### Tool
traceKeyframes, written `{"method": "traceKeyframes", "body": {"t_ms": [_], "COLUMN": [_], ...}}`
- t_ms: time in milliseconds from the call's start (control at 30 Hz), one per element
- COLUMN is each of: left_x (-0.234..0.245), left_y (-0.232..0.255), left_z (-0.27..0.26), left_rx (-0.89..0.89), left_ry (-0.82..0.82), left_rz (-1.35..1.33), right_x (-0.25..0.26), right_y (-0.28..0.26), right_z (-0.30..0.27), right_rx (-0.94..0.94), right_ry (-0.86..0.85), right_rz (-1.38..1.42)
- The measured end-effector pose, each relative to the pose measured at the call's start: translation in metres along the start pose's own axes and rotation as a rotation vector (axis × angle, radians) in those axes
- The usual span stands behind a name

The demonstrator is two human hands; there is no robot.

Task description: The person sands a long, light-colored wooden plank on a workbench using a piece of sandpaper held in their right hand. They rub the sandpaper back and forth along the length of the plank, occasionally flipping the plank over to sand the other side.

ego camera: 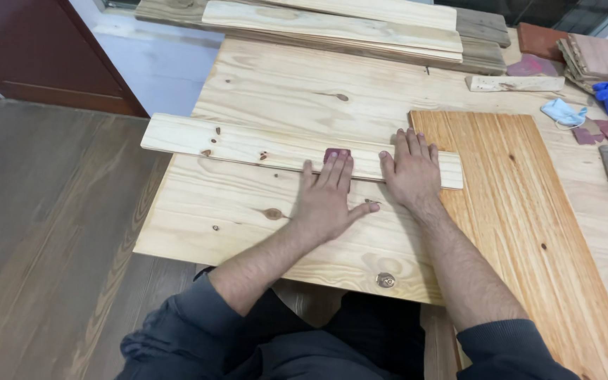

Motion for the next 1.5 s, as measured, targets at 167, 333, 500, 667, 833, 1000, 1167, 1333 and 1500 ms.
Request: {"method": "traceKeyframes", "body": {"t_ms": [167,333,500,667,833,1000,1167,1333,1500], "left_x": [0.031,0.044,0.019,0.042,0.044,0.033,0.049,0.049,0.021], "left_y": [-0.128,-0.13,-0.047,-0.189,-0.145,-0.095,-0.264,-0.18,-0.105], "left_z": [0.022,0.001,-0.022,-0.01,-0.034,-0.041,-0.035,-0.051,-0.051], "left_rx": [0.318,0.522,0.084,0.523,0.618,0.206,0.6,0.613,0.256], "left_ry": [0.101,0.186,0.028,0.152,0.181,0.019,0.253,0.236,0.029], "left_rz": [-0.009,0.084,0.008,0.039,0.086,-0.003,0.063,0.141,0.084], "right_x": [-0.008,-0.013,-0.014,-0.012,-0.011,-0.009,-0.006,-0.011,-0.005], "right_y": [0.006,0.007,0.008,0.007,0.006,0.005,0.005,0.005,0.004], "right_z": [0.002,0.007,0.006,0.005,0.005,0.004,0.004,0.001,0.0], "right_rx": [-0.004,-0.013,0.008,0.01,0.012,0.024,0.03,0.024,0.043], "right_ry": [0.009,0.038,0.073,0.072,0.06,0.061,0.075,0.09,0.102], "right_rz": [-0.005,0.0,-0.014,-0.021,-0.013,-0.029,-0.018,-0.014,0.015]}}
Point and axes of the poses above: each hand's wrist, its own z-axis towards the middle knuckle, its own x-axis out of the back of the hand, y = z × x, the point moved 7 cm from there along z, towards the middle knuckle
